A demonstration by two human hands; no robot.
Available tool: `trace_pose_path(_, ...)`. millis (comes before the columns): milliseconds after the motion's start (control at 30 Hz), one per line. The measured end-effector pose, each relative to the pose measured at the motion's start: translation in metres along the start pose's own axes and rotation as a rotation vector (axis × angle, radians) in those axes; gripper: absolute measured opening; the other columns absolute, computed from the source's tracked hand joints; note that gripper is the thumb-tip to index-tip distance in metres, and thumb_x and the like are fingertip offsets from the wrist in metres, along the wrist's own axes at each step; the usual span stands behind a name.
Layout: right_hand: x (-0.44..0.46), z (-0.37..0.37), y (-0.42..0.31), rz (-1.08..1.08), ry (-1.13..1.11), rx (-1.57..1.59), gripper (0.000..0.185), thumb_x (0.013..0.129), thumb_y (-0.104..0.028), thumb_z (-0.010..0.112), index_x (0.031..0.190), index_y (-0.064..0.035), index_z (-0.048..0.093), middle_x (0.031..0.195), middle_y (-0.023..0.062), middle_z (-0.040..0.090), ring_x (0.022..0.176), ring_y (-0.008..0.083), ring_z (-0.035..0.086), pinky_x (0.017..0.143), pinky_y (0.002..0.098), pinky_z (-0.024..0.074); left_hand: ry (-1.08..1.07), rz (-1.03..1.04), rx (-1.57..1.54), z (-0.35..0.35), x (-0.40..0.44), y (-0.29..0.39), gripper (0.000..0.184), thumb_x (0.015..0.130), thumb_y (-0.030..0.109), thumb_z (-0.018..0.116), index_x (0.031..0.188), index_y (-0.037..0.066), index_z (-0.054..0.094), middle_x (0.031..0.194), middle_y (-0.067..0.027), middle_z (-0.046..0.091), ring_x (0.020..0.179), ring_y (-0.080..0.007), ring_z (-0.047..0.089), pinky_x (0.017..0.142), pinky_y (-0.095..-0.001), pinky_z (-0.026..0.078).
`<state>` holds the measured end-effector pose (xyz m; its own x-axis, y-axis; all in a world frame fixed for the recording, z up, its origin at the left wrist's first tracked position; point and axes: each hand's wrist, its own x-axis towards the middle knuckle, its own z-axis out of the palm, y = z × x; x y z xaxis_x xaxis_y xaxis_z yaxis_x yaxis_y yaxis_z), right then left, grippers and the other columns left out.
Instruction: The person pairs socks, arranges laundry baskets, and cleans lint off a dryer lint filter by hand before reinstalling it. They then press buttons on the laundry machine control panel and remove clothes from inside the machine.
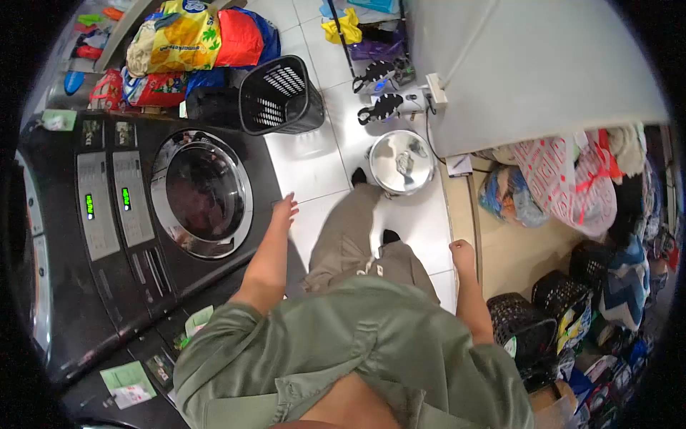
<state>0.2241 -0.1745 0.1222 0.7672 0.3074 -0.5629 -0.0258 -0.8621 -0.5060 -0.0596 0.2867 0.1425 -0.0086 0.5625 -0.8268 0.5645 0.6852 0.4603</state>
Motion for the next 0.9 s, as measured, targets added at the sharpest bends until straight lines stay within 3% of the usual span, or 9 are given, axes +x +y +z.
trace_pose_path(67,0.012,0.008,-0.029,0.028,-0.024,-0.004,0.019,0.073,-0.017,0.058,0.079,0.0006,0.062,0.077,0.0137,0.062,0.075,0.0197,0.057,0.067,0.0304,0.044,0.033,-0.045,-0.156,0.008,0.056,0.039,0.072,0.072,0.053,0.058,0.125,0.007,0.04,0.12,-0.0102,0.046,0.103,-0.026,0.048,0.089,-0.054,0.027)
trace_pose_path(233,0.009,0.028,-0.035,0.146,0.035,-0.159,0.025,0.072,-0.023,0.057,0.073,0.0014,0.06,0.058,0.0136,0.054,0.055,0.0195,0.052,0.054,0.0331,0.0415,0.062,-0.07,-0.627,0.062,0.249,0.147,0.084,0.07,0.059,0.057,0.132,0.011,0.028,0.129,-0.016,0.031,0.111,-0.0329,0.04,0.094,-0.0529,0.024)
trace_pose_path(433,0.009,0.005,0.026,0.333,-0.172,-0.258,0.016,0.072,-0.015,0.063,0.071,0.0,0.059,0.061,0.0049,0.054,0.056,0.0139,0.05,0.053,0.0293,0.0405,0.145,-0.008,-1.039,0.081,0.346,0.139,0.028,0.081,0.022,0.056,0.097,0.0,0.05,0.096,-0.0158,0.054,0.068,-0.0276,0.058,0.065,-0.0449,0.049)
trace_pose_path(667,0.089,-0.03,-0.028,0.207,-0.235,-0.241,0.009,0.081,-0.011,0.058,0.073,-0.0057,0.056,0.054,-0.0021,0.044,0.043,0.0069,0.038,0.04,0.0246,0.0316,0.376,-0.185,-1.053,0.047,0.213,-0.132,0.045,0.071,0.02,0.066,0.109,0.004,0.05,0.104,-0.0154,0.054,0.09,-0.0343,0.053,0.061,-0.0522,0.047)
trace_pose_path(733,0.099,-0.044,-0.032,0.175,-0.23,-0.178,0.009,0.081,-0.011,0.058,0.073,-0.0055,0.056,0.054,-0.002,0.045,0.043,0.0072,0.038,0.039,0.0248,0.0316,0.546,-0.418,-0.939,0.047,0.173,-0.242,0.038,0.083,0.034,0.046,0.11,0.008,0.053,0.112,-0.0124,0.054,0.098,-0.0295,0.054,0.073,-0.047,0.047)
trace_pose_path(767,0.105,-0.047,-0.038,0.163,-0.232,-0.099,0.01,0.08,-0.011,0.058,0.073,-0.0054,0.056,0.054,-0.0018,0.045,0.042,0.0075,0.039,0.039,0.0249,0.0317,0.358,-0.379,-0.218,0.036,0.152,-0.295,0.044,0.086,0.039,0.038,0.114,0.008,0.051,0.115,-0.0113,0.053,0.1,-0.0261,0.054,0.078,-0.0415,0.045)
trace_pose_path(833,0.104,-0.059,-0.041,0.132,-0.22,-0.129,0.011,0.08,-0.014,0.057,0.074,-0.0051,0.056,0.055,-0.0014,0.045,0.043,0.0077,0.039,0.039,0.0259,0.0317,0.329,-0.696,-0.423,0.031,0.11,-0.361,0.055,0.078,0.037,0.057,0.115,-0.002,0.049,0.113,-0.014,0.053,0.098,-0.0238,0.051,0.079,-0.036,0.042)
trace_pose_path(867,0.099,-0.065,-0.038,0.13,-0.199,-0.157,0.011,0.076,-0.012,0.058,0.071,-0.0029,0.056,0.056,0.0008,0.047,0.049,0.0085,0.042,0.045,0.0257,0.0353,0.298,-0.709,-0.195,0.038,0.031,-0.274,0.05,0.086,0.044,0.035,0.118,0.008,0.049,0.115,-0.0134,0.054,0.11,-0.0252,0.048,0.093,-0.0368,0.034)
trace_pose_path(900,0.095,-0.068,-0.037,0.121,-0.179,-0.173,0.011,0.072,-0.01,0.06,0.068,-0.0008,0.057,0.057,0.0029,0.05,0.055,0.0093,0.046,0.052,0.0256,0.0389,0.148,-0.437,0.322,0.037,0.071,-0.37,0.049,0.084,0.041,0.043,0.116,0.005,0.049,0.115,-0.0159,0.053,0.108,-0.0282,0.05,0.091,-0.0406,0.036)
